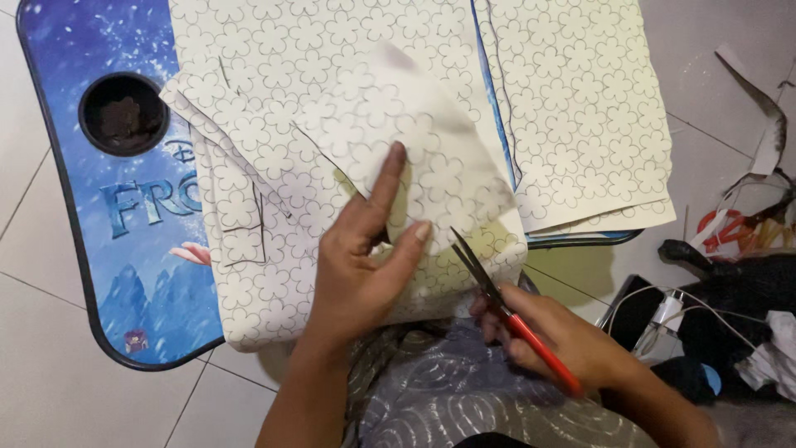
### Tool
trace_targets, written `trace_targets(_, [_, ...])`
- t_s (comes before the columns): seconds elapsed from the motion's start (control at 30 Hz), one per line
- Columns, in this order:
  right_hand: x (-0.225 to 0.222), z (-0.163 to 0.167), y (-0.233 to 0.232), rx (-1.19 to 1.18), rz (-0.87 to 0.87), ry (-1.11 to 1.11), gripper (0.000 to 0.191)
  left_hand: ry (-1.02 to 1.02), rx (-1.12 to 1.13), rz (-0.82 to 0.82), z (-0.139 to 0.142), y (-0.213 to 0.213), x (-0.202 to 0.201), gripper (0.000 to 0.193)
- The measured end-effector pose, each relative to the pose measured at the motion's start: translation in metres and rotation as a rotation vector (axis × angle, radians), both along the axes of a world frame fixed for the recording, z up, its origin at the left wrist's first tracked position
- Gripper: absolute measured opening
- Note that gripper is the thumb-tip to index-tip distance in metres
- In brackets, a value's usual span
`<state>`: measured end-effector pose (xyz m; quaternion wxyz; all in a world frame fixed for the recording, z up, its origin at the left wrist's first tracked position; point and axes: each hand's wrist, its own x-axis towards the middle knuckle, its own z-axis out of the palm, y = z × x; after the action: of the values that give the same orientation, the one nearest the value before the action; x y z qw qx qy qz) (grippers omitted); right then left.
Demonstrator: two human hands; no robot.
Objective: The person uses red-handled scissors to cut a stack of white paper sheets printed with a repeating flower pattern. They hold the stack with the left hand and cut along the edges, separating individual sheets and trimming them into smaller pieces.
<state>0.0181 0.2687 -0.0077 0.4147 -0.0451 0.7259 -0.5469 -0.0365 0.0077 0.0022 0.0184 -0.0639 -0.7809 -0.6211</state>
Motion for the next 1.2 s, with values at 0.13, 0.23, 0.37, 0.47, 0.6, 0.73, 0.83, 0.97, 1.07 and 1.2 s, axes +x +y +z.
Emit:
trace_targets(0.13, [-0.005, -0.001, -0.013, 0.009, 0.009, 0.031, 0.095, 0.040, -0.037, -0.076, 0.000, 0.004, 0.009, 0.074])
trace_targets(0.23, [-0.008, 0.000, -0.018, -0.106, 0.013, 0.112, 0.098, 0.076, -0.051, -0.088, 0.003, 0.006, 0.013, 0.078])
trace_targets(0.37, [-0.010, 0.002, -0.022, -0.124, 0.033, 0.136, 0.097, 0.052, -0.005, -0.093, 0.006, 0.005, 0.011, 0.078])
trace_targets(0.47, [-0.011, 0.005, -0.024, -0.099, 0.042, 0.170, 0.098, 0.033, 0.005, -0.092, 0.007, 0.004, 0.012, 0.079])
trace_targets(0.6, [-0.010, 0.005, -0.026, -0.087, 0.025, 0.161, 0.095, 0.042, -0.004, -0.090, 0.007, 0.003, 0.011, 0.080])
trace_targets(0.73, [-0.008, 0.003, -0.026, -0.052, 0.011, 0.188, 0.094, 0.052, -0.022, -0.074, 0.006, 0.003, 0.011, 0.081])
trace_targets(0.83, [-0.006, 0.000, -0.026, -0.008, 0.003, 0.194, 0.091, 0.061, -0.025, -0.071, 0.004, 0.002, 0.011, 0.082])
trace_targets(0.97, [-0.003, -0.003, -0.025, -0.023, -0.007, 0.227, 0.087, 0.115, -0.006, -0.071, 0.003, 0.003, 0.011, 0.082])
trace_targets(1.07, [-0.002, -0.005, -0.023, -0.010, -0.009, 0.245, 0.085, 0.092, 0.025, -0.071, 0.003, 0.002, 0.012, 0.081])
trace_targets(1.2, [0.000, -0.009, -0.022, 0.019, -0.016, 0.256, 0.084, 0.066, -0.006, -0.065, 0.003, 0.002, 0.011, 0.082])
